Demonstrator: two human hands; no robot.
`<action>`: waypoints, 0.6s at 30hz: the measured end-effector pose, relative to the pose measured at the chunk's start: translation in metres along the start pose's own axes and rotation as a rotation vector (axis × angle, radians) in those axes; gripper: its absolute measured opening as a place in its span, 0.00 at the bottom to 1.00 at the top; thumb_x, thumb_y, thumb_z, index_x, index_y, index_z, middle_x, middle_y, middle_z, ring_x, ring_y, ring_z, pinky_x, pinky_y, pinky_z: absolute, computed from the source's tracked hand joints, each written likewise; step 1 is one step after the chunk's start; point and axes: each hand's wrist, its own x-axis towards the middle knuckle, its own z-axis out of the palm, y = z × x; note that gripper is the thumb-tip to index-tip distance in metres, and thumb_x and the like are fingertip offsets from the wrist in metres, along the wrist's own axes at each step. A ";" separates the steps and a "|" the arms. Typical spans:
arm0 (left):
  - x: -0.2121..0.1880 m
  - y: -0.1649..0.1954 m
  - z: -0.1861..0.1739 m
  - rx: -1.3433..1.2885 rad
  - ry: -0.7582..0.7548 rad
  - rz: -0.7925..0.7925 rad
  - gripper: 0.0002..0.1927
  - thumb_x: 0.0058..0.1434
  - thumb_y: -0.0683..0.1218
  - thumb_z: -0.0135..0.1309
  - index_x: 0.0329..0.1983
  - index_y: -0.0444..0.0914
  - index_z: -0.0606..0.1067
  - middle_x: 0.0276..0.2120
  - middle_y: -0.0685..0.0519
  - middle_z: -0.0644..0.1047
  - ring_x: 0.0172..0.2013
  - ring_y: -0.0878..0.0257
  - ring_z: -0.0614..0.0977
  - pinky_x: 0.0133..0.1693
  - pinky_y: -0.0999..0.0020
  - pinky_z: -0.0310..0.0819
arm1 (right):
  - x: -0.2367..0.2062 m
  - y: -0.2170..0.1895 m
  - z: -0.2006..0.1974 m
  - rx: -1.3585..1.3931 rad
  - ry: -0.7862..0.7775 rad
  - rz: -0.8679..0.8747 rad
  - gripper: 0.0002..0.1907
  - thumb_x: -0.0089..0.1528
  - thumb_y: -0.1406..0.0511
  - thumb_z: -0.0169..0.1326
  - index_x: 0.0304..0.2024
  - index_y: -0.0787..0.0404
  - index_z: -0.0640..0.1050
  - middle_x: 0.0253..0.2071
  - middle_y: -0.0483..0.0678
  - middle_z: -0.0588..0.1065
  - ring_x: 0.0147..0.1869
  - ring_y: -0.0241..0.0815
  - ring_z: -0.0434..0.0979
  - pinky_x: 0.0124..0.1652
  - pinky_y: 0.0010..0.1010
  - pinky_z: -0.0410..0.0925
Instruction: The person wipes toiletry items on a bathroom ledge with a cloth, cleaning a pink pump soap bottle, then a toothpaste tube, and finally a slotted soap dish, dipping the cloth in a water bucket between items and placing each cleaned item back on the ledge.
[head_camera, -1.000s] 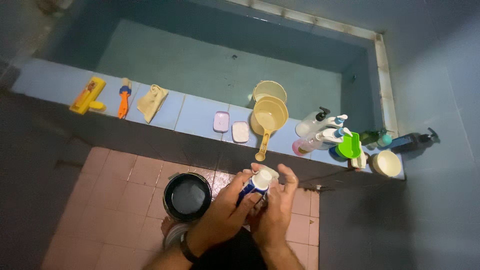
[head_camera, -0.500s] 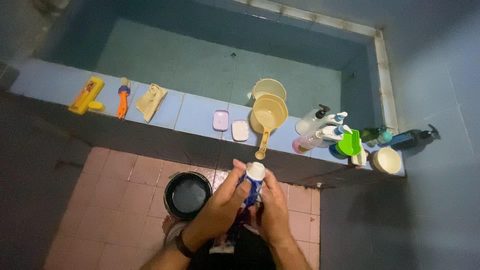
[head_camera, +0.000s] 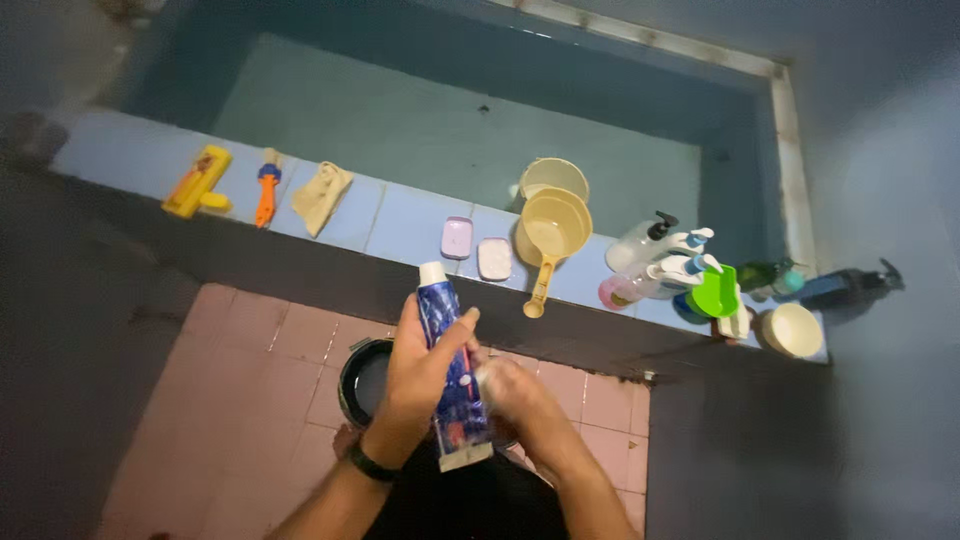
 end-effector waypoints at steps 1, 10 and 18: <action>0.001 0.000 -0.002 0.023 -0.001 0.000 0.17 0.63 0.41 0.59 0.48 0.35 0.64 0.25 0.52 0.74 0.24 0.67 0.79 0.26 0.72 0.74 | -0.005 0.005 0.002 -0.196 -0.124 0.009 0.10 0.68 0.62 0.50 0.48 0.60 0.76 0.39 0.43 0.77 0.41 0.33 0.75 0.41 0.28 0.70; -0.013 -0.008 0.001 0.373 -0.188 0.035 0.15 0.61 0.41 0.62 0.47 0.36 0.70 0.32 0.54 0.77 0.32 0.69 0.79 0.34 0.73 0.76 | 0.006 0.025 -0.002 -0.318 0.017 -0.005 0.14 0.70 0.62 0.52 0.33 0.65 0.78 0.29 0.42 0.74 0.31 0.33 0.71 0.31 0.26 0.65; -0.007 -0.011 -0.004 0.243 -0.202 -0.120 0.15 0.68 0.50 0.52 0.51 0.36 0.70 0.39 0.41 0.84 0.37 0.63 0.86 0.39 0.70 0.80 | 0.003 0.014 0.000 -0.038 -0.001 0.113 0.15 0.69 0.61 0.44 0.33 0.59 0.78 0.30 0.42 0.75 0.33 0.34 0.74 0.34 0.28 0.70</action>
